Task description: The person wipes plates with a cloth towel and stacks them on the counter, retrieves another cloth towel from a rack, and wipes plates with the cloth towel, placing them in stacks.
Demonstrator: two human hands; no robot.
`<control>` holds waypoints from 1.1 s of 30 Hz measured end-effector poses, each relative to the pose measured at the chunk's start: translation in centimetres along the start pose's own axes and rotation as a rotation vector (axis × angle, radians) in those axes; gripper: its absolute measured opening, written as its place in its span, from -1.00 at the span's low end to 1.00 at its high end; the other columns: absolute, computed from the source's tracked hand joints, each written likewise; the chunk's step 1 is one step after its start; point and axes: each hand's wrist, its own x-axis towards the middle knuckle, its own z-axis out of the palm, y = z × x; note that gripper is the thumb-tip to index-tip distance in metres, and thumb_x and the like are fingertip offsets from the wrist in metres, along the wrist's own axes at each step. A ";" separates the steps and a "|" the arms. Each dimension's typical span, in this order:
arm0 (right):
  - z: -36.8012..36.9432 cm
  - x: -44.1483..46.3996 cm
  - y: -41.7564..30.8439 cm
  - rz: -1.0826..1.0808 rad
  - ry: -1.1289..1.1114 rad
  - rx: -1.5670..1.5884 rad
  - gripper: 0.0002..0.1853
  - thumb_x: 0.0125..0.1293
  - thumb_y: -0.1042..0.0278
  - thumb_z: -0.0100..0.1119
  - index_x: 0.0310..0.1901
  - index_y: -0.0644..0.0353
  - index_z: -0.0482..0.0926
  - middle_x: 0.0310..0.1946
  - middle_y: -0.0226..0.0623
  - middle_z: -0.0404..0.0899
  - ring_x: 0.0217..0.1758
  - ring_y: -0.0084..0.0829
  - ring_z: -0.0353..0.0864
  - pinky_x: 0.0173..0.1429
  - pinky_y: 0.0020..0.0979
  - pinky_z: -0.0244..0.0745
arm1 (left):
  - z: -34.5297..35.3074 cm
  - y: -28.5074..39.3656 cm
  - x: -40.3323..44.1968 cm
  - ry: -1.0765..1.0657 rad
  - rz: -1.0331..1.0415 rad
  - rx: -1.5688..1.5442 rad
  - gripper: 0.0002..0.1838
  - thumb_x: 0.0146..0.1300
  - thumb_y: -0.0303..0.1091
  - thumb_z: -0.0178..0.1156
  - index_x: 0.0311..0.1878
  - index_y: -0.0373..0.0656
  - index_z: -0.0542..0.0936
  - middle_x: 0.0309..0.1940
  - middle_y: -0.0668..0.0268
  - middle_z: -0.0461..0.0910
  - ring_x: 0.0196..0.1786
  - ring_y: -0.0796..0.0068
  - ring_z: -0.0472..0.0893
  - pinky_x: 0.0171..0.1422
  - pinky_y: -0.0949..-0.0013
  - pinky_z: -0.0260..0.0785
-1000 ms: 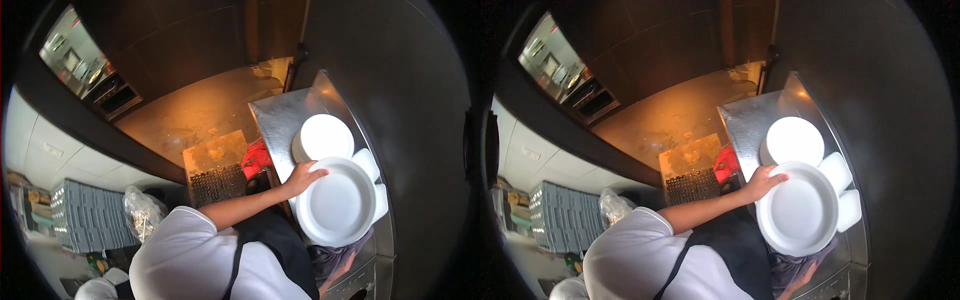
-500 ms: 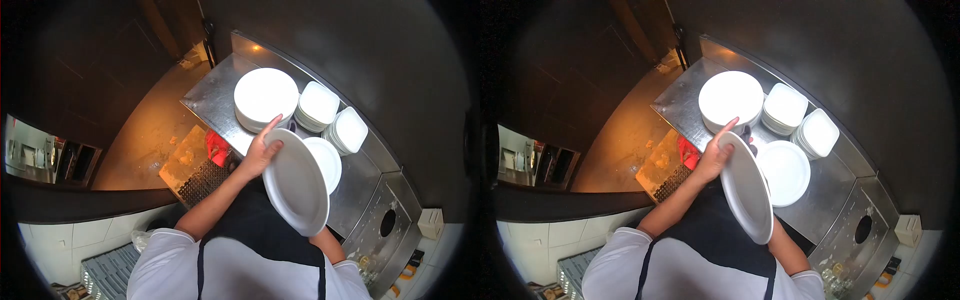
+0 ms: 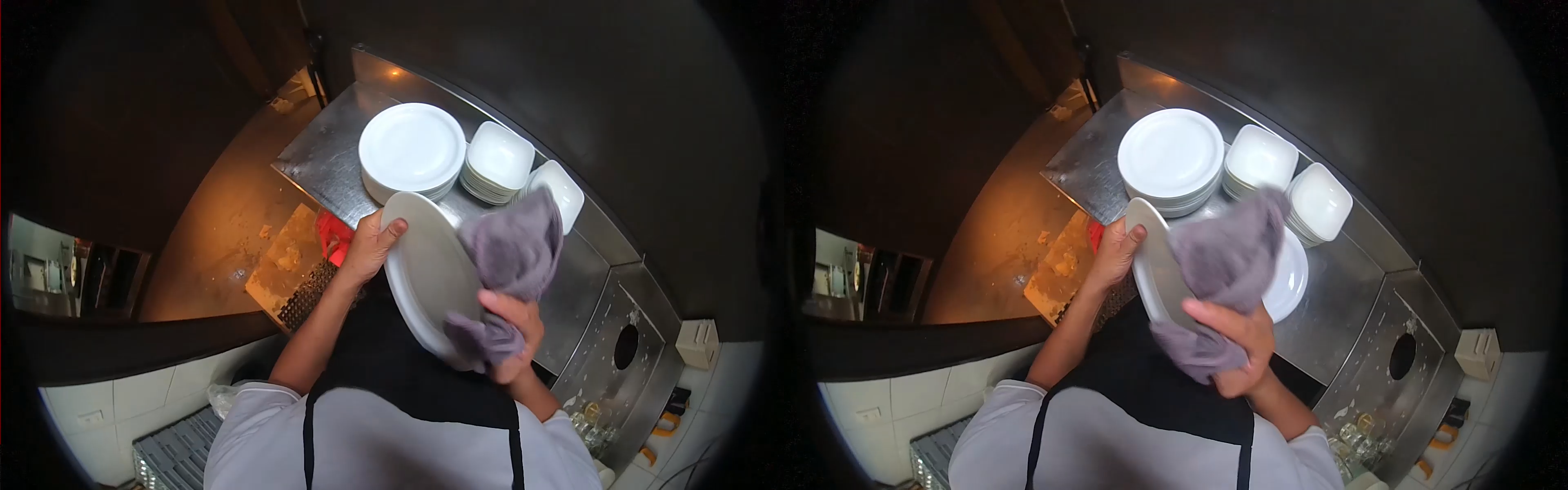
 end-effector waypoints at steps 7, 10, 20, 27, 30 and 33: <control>3.7 4.1 4.4 0.314 -0.134 0.498 -0.54 0.46 0.35 -0.04 0.32 0.37 0.45 0.36 -0.04 0.44 0.42 -0.18 0.38 0.51 -0.29 0.15 | 1.6 1.8 -0.7 -0.097 -0.032 -0.142 -0.51 0.42 -0.10 0.26 0.22 -0.29 0.54 0.05 0.23 0.64 0.07 0.49 0.63 0.15 0.35 0.53; 6.0 2.7 6.0 0.448 -0.118 0.523 -0.56 0.51 0.33 -0.05 0.32 0.35 0.44 0.36 -0.02 0.44 0.40 -0.18 0.40 0.50 -0.32 0.15 | 3.8 3.7 -1.0 -0.039 0.013 -0.552 -0.02 0.31 -0.08 0.36 0.63 -0.05 -0.01 0.45 -0.03 0.32 0.33 0.10 0.54 0.38 0.12 0.48; 7.0 1.2 8.4 0.662 -0.311 0.077 -0.54 0.39 0.37 -0.10 0.28 0.31 0.44 -0.03 0.32 0.60 0.05 0.24 0.61 0.21 -0.07 0.44 | 0.1 2.0 0.9 0.127 0.010 -0.754 -0.19 0.53 0.06 0.03 0.64 0.03 -0.11 0.51 -0.16 0.18 0.36 -0.09 0.50 0.44 0.04 0.40; 4.0 3.8 7.2 0.676 -0.766 -0.263 -0.65 0.30 0.29 -0.04 -0.03 0.33 0.61 -0.39 0.24 0.57 -0.30 0.19 0.58 -0.12 -0.03 0.47 | -4.3 -0.1 0.4 -0.010 0.147 -0.162 -0.54 0.35 -0.12 0.32 0.01 -0.41 0.60 0.05 -0.25 0.65 0.11 0.00 0.69 0.24 0.09 0.56; 1.8 5.6 7.4 0.665 -0.886 -0.199 -0.65 0.28 0.27 -0.02 -0.10 0.33 0.64 -0.43 0.17 0.57 -0.36 0.06 0.61 -0.15 -0.11 0.49 | -6.8 -2.5 -0.3 0.095 0.151 -0.458 -0.53 0.35 -0.02 0.33 -0.05 -0.34 0.59 -0.07 -0.01 0.70 -0.01 0.19 0.71 0.13 0.15 0.61; -0.5 10.1 7.2 0.629 -0.758 -0.088 -0.67 0.27 0.28 0.01 -0.12 0.35 0.64 -0.39 0.04 0.64 -0.34 -0.10 0.62 -0.13 -0.17 0.50 | -10.6 -3.1 -0.9 0.329 0.103 -0.488 -0.50 0.41 -0.02 0.28 0.14 -0.28 0.52 0.02 0.14 0.65 0.06 0.25 0.67 0.22 0.10 0.56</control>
